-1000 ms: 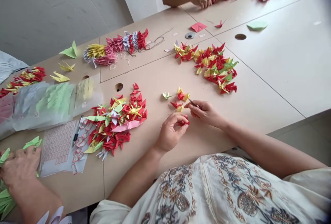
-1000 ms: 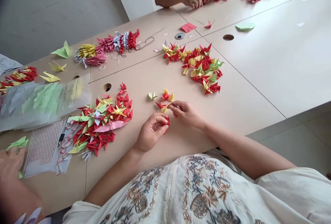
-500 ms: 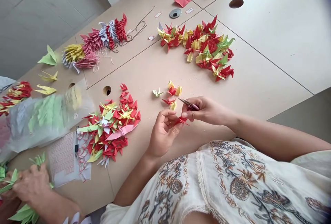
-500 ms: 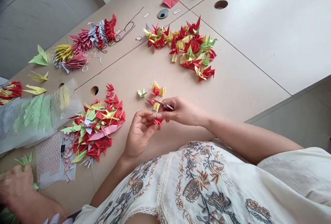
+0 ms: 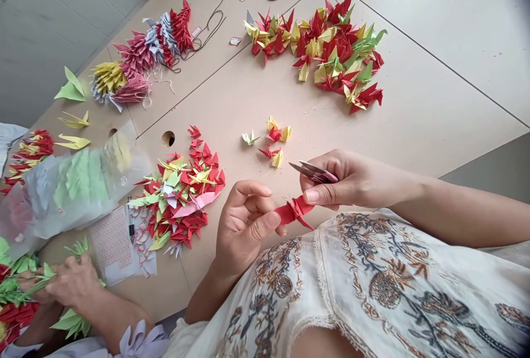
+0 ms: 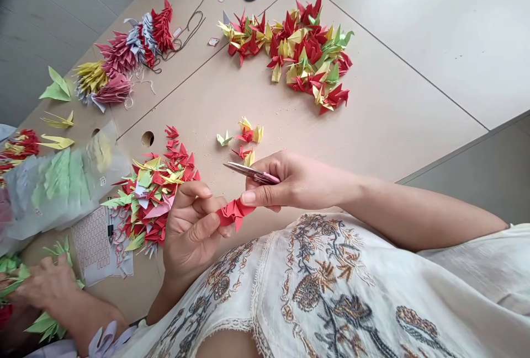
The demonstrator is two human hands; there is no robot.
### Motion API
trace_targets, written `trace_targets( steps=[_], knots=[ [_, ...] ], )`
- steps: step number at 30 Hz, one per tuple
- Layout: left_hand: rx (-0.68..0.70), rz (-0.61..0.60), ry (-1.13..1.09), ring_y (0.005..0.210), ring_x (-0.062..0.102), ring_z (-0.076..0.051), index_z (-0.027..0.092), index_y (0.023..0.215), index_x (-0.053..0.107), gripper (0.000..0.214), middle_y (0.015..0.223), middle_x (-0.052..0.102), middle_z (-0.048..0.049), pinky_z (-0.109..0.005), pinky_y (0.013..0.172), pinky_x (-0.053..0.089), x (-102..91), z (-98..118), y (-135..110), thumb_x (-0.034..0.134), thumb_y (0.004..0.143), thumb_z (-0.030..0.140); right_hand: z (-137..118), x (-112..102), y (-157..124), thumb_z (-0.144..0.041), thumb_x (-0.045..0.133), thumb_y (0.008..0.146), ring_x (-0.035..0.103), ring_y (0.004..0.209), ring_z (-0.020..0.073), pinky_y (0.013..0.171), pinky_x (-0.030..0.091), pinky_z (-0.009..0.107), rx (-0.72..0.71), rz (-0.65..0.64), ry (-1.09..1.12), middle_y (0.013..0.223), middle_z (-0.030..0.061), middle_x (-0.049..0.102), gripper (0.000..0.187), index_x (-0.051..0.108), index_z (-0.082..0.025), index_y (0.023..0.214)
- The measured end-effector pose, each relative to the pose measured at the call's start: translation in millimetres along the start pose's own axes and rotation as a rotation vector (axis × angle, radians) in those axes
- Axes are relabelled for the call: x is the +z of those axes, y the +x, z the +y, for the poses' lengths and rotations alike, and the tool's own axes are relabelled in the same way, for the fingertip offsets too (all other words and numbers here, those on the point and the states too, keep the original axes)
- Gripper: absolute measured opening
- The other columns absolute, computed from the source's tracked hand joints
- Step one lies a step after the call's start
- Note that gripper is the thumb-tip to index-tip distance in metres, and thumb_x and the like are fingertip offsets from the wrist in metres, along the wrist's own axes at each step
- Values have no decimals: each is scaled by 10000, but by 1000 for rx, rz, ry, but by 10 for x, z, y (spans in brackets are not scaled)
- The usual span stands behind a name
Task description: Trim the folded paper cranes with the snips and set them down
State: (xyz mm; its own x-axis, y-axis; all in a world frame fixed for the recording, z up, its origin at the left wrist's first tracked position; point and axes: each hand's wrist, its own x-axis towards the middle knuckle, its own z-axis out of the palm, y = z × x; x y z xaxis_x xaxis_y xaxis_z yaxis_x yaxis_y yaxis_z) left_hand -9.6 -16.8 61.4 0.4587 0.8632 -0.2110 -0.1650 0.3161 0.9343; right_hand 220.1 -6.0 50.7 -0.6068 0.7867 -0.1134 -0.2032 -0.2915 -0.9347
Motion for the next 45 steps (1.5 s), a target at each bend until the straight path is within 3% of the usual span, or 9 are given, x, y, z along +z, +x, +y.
trace_targets(
  steps=[9,17,24,28,32,37,41,45],
  knots=[
    [-1,-13,-134,525,621,-77,260,990,638,215,597,612,89,-150,528,510,31,-9,46,814,865,257,69,2,0,-532,723,921,330,439,58,391,212,240,13,-8,48,526,-88,448,406,587,-204,725],
    [7,-5,-180,489,599,-62,220,986,636,225,585,593,89,-128,511,491,-53,-34,69,816,853,246,102,8,24,-569,746,896,317,450,40,410,205,226,44,-24,74,522,-104,422,468,560,-176,723],
    [12,104,-118,483,595,-73,215,965,649,279,569,587,83,-151,516,500,-137,-128,48,856,807,312,140,12,57,-589,770,865,324,452,44,422,198,237,84,-1,76,515,-96,441,481,565,-176,729],
    [39,236,-17,498,582,-62,219,962,656,286,648,631,69,-157,524,497,-297,-157,42,858,809,351,236,-72,68,-608,765,858,294,459,52,423,191,245,95,45,74,536,-97,399,495,535,-190,727],
    [116,405,139,619,644,-79,211,949,674,276,707,670,53,-176,626,532,-640,-240,142,860,813,362,408,-243,104,-605,714,904,241,471,52,426,160,236,86,154,57,565,-108,344,486,501,-196,750],
    [143,522,341,760,696,-134,154,938,694,184,805,711,11,-283,758,593,-1056,-399,348,807,877,286,574,-376,167,-451,630,1012,314,452,48,410,272,186,101,273,37,617,-102,400,353,555,-174,806],
    [119,535,435,876,729,-187,137,1014,687,193,964,737,-43,-386,815,624,-1131,-445,442,733,939,309,587,-376,178,-400,642,1015,373,458,46,416,330,178,123,306,27,636,-93,456,306,585,-161,832],
    [102,542,472,1017,751,-202,202,1147,643,348,1216,728,-109,-350,863,624,-1039,-417,496,745,905,429,559,-378,167,-395,649,1011,367,460,48,419,323,179,122,334,15,619,-98,432,331,562,-166,788]
  ],
)
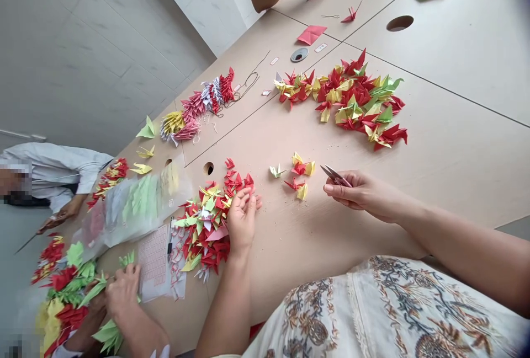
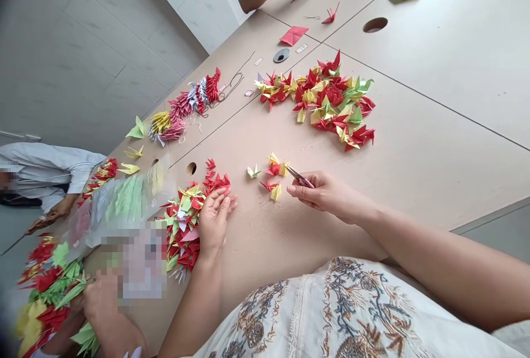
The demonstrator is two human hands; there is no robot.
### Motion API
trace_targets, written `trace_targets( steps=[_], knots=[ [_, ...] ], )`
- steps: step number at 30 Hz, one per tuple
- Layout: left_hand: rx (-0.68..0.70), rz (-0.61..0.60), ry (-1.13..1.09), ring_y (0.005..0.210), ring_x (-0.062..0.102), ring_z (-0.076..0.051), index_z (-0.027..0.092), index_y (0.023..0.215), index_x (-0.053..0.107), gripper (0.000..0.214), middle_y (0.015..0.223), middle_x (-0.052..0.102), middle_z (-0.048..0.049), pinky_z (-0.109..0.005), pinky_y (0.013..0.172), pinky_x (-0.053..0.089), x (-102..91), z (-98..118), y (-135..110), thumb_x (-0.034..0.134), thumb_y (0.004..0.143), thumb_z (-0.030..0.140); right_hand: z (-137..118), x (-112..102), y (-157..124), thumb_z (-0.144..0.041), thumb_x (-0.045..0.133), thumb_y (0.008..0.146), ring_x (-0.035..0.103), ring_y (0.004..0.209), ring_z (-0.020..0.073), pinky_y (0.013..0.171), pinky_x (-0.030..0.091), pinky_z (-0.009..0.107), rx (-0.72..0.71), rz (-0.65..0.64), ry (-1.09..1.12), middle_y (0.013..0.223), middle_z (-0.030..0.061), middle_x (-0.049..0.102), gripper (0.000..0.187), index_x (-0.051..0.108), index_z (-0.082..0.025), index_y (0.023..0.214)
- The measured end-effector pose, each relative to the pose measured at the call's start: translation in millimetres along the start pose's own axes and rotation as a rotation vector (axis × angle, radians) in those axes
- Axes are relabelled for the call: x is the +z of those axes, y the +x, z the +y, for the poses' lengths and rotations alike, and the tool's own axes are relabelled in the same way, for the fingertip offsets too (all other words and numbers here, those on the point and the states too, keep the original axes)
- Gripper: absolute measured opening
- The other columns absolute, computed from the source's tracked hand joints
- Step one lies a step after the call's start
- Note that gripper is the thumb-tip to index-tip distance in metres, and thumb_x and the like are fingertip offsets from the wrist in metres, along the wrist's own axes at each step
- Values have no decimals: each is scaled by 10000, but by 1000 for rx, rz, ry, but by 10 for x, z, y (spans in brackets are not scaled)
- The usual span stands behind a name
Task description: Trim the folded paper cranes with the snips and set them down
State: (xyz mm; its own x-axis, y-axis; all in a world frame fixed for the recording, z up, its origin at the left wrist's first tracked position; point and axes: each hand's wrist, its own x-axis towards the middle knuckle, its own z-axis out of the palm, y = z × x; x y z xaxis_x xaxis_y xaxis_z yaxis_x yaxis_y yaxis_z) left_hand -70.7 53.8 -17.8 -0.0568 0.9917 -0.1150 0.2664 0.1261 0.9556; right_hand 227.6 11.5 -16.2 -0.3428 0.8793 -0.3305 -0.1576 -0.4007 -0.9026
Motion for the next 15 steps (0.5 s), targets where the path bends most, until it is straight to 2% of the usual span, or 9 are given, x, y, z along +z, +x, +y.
trace_targets(
  steps=[2,4,7,10,13,15],
  knots=[
    [-17,-32,25,957,761,-193,221,1227,609,418,1209,732,-117,-323,803,628,47,44,-5,733,902,452,-11,-8,1,-399,648,1011,358,459,48,417,314,180,-4,10,-6,616,-100,424,336,556,-168,784],
    [-35,-94,66,768,742,-168,201,1242,608,439,1019,760,-94,-287,673,609,91,77,-10,717,905,459,-20,-14,8,-404,645,1012,355,457,48,416,309,181,-7,16,-13,617,-100,424,330,561,-169,796],
    [-25,-190,151,565,628,-131,163,1156,660,389,748,693,-24,-240,531,524,170,106,4,703,906,458,-28,-17,23,-409,647,1010,355,457,49,420,311,183,-15,17,-26,618,-99,433,334,560,-169,794],
    [54,-218,254,625,608,-124,179,1192,668,367,806,669,-14,-233,582,511,286,117,84,728,893,384,-23,-22,40,-413,649,1008,355,459,50,424,313,185,-30,24,-41,621,-97,440,333,564,-169,799],
    [159,-190,365,664,580,-109,207,1247,658,409,933,651,-18,-247,676,513,422,124,237,766,859,273,-10,-36,56,-416,648,1008,360,462,52,431,323,188,-44,41,-64,619,-98,435,342,558,-170,788],
    [219,-173,431,643,545,-106,212,1253,664,425,933,626,-11,-261,699,505,502,129,349,776,843,228,-3,-45,64,-415,645,1010,372,467,54,438,341,191,-50,54,-89,621,-95,442,347,559,-171,779]
  ],
)
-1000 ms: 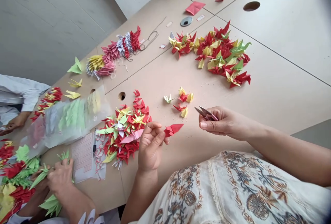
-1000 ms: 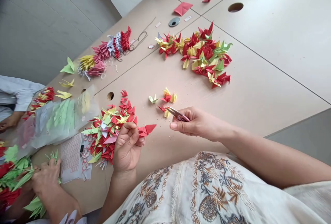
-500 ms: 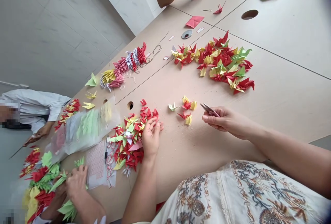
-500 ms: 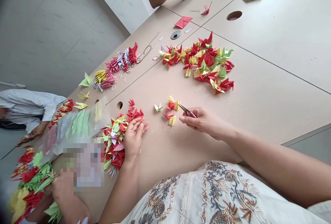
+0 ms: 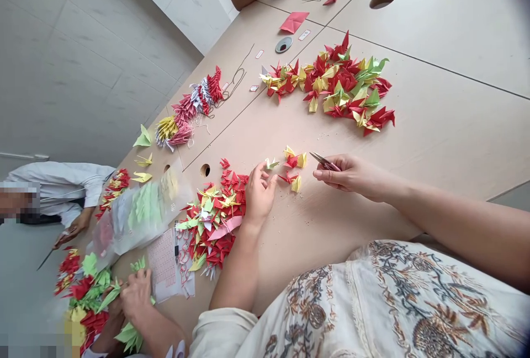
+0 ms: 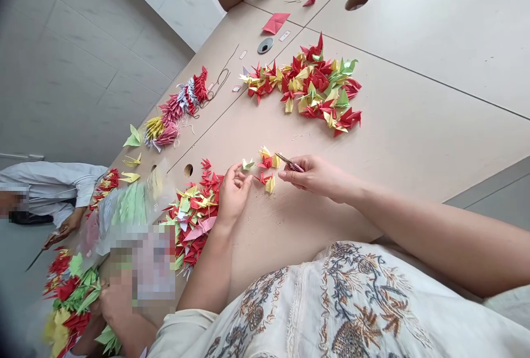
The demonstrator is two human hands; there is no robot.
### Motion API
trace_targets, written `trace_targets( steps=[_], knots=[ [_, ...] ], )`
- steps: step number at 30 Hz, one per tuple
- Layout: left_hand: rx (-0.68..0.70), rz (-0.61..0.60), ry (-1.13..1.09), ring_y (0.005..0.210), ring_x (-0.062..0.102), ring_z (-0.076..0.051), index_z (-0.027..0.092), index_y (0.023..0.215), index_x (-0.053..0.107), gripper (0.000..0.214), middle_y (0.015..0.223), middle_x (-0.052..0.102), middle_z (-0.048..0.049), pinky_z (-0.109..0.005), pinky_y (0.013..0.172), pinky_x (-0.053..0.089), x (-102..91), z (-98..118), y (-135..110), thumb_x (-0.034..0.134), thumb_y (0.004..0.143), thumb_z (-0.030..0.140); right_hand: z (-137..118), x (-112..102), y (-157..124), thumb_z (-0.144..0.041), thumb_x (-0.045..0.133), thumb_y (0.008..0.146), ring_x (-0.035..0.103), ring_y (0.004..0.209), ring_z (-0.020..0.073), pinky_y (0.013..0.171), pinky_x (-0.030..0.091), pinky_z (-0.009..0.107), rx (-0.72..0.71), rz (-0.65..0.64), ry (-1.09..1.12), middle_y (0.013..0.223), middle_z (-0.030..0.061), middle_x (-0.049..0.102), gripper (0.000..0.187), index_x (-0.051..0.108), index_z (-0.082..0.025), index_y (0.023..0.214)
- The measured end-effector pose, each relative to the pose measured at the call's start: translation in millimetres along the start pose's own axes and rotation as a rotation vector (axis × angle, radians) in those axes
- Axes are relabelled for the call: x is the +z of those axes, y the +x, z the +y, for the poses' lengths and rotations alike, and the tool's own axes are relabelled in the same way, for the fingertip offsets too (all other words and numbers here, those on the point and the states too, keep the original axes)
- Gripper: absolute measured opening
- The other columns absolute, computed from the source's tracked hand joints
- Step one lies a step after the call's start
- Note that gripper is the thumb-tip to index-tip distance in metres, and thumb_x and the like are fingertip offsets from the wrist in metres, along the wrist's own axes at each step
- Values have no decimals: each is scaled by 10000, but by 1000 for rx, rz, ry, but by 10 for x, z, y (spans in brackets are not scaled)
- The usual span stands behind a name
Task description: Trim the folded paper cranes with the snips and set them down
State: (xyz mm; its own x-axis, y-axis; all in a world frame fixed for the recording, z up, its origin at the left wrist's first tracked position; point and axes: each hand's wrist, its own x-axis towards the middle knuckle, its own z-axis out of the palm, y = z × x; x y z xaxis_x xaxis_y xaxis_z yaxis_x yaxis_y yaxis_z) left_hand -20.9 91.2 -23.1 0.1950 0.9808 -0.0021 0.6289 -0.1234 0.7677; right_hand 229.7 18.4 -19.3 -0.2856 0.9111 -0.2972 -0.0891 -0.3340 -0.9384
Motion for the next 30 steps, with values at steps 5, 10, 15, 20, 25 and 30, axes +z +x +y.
trace_targets(
  steps=[5,10,15,20,25,30],
  knots=[
    [100,18,116,722,584,-154,225,1298,661,454,925,610,-21,-295,749,508,66,30,171,767,857,210,-1,-1,17,-431,624,1022,479,524,70,491,442,210,10,26,-69,708,-55,564,307,628,-162,876],
    [153,-9,170,835,654,-186,265,1337,667,457,1172,643,-87,-326,796,535,76,71,156,746,889,231,-12,17,20,-428,628,1020,607,650,107,591,541,259,35,18,-112,864,-3,663,278,666,-152,1020],
    [169,-50,143,975,678,-214,177,1125,706,221,1171,689,-86,-418,886,576,79,36,154,682,966,328,15,21,26,-416,640,1015,656,730,132,649,578,292,43,25,-133,949,22,692,277,672,-150,1085],
    [163,-31,-44,953,673,-200,162,1046,699,204,1132,690,-79,-402,861,587,-19,100,9,690,963,348,35,30,-1,-447,614,1025,625,674,117,610,553,274,1,60,-109,895,8,673,302,666,-151,1058],
    [129,-100,-384,854,700,-168,235,1007,715,213,1069,685,-55,-300,759,594,-95,465,-511,762,897,411,-89,132,-119,-562,594,1003,409,501,75,468,356,220,-105,52,-60,644,-69,491,415,612,-168,873],
    [102,-159,-662,768,691,-146,276,967,715,349,1129,663,-41,-302,693,599,-32,793,-947,797,821,582,-364,299,-305,-710,622,911,351,520,87,479,277,266,-192,-58,9,606,-59,458,519,627,-195,849]
  ],
)
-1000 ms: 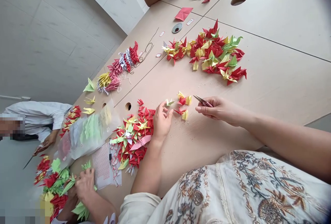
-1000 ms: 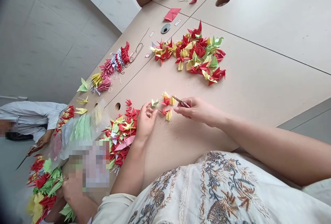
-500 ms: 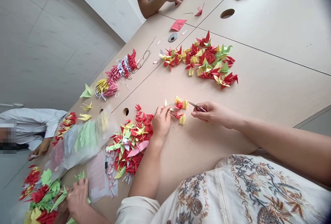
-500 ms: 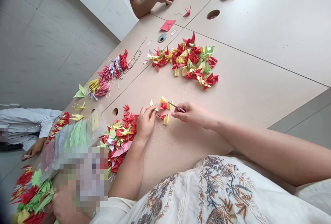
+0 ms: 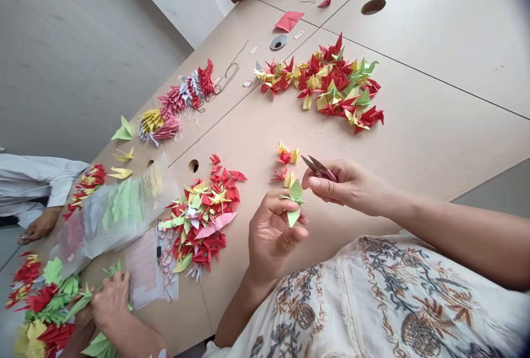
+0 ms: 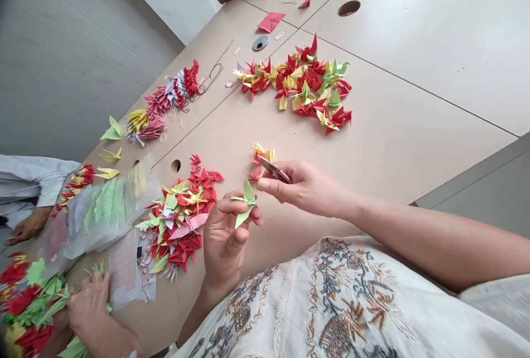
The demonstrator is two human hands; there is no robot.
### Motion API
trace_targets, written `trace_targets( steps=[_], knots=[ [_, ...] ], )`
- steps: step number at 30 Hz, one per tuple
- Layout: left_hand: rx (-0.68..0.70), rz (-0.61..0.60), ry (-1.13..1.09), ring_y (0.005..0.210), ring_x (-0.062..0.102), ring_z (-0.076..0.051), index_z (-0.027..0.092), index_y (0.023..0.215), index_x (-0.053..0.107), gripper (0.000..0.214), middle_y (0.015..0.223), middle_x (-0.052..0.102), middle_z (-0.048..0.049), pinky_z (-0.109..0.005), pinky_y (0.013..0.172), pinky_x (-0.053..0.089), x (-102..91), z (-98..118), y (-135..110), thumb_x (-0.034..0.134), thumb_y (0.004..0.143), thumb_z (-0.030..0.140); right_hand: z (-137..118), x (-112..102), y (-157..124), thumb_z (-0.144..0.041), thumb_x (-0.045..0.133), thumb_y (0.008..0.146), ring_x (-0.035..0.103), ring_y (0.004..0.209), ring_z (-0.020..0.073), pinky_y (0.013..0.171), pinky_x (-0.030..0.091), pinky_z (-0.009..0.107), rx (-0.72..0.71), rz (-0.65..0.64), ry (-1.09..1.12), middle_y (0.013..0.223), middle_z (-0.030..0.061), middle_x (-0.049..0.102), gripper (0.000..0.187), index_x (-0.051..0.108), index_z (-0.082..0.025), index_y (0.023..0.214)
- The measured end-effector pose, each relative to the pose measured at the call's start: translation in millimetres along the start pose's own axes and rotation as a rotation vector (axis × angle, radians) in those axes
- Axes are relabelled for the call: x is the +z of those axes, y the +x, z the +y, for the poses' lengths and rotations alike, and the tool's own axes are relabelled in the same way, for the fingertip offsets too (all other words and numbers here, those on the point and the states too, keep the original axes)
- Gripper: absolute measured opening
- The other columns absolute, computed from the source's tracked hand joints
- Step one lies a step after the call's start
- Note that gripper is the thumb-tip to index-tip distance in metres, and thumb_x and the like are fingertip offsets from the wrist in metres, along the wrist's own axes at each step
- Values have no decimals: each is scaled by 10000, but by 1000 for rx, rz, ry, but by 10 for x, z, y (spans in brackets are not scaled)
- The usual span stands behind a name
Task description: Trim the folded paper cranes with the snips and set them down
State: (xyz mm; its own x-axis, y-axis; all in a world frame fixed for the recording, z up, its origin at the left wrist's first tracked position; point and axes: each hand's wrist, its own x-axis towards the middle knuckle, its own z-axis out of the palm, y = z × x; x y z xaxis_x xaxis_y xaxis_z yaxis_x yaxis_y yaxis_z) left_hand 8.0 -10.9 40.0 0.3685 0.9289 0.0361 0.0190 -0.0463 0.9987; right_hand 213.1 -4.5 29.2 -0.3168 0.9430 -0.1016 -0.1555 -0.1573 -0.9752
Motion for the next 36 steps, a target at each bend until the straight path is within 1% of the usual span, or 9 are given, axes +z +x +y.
trace_targets(
  steps=[4,7,10,16,20,22,27,32,36],
  knots=[
    [13,-115,-112,821,693,-154,283,1003,742,201,1118,672,-40,-327,791,607,83,75,-59,812,866,412,-184,106,-76,-716,646,890,416,540,98,500,303,283,-34,-32,35,626,-34,530,526,594,-209,760],
    [-2,-127,-120,868,707,-164,281,997,734,78,1132,663,-39,-337,815,614,83,117,-65,752,922,287,-256,143,-117,-685,656,904,357,508,82,470,278,284,-47,22,37,613,-53,482,504,570,-215,746],
    [-51,-126,-151,837,712,-162,266,966,713,46,1111,683,-39,-349,804,621,67,121,-86,728,933,237,-302,170,-140,-685,656,904,344,489,78,443,257,289,-46,51,20,609,-47,489,509,581,-215,722],
    [-119,-34,-296,854,719,-160,262,981,666,83,1131,727,-22,-349,815,609,11,-26,-99,736,937,258,-326,257,-145,-610,716,896,375,483,97,443,280,289,-27,78,-43,585,-38,511,430,600,-229,737],
    [-133,-16,-291,753,707,-149,239,908,633,145,931,727,0,-302,701,591,-8,-100,-70,768,916,291,-278,290,-139,-557,694,927,432,552,120,503,330,286,-35,94,-102,612,-22,522,386,621,-224,746],
    [-128,-3,-289,727,711,-150,234,873,618,181,858,728,9,-296,681,592,-4,-109,-62,786,903,295,-250,296,-138,-500,704,926,399,539,114,503,312,285,-37,111,-141,591,-35,493,342,618,-222,748],
    [-119,69,-273,684,703,-118,235,850,639,195,794,711,38,-249,660,586,14,-103,-76,829,865,275,-191,309,-131,-350,803,830,348,529,95,492,267,276,-23,128,-215,568,-49,464,280,612,-203,687],
    [-146,125,-253,670,677,-113,237,869,646,245,791,685,38,-238,640,571,12,-76,-97,874,813,307,-212,304,-81,-471,771,875,365,526,91,476,272,261,28,50,-89,569,-53,467,383,597,-201,667],
    [-160,109,-320,642,644,-101,239,878,641,269,779,660,42,-228,617,558,5,-53,-107,884,801,324,-222,291,-51,-511,765,883,312,440,64,424,248,255,85,-53,51,508,-78,440,429,595,-195,648]
  ],
)
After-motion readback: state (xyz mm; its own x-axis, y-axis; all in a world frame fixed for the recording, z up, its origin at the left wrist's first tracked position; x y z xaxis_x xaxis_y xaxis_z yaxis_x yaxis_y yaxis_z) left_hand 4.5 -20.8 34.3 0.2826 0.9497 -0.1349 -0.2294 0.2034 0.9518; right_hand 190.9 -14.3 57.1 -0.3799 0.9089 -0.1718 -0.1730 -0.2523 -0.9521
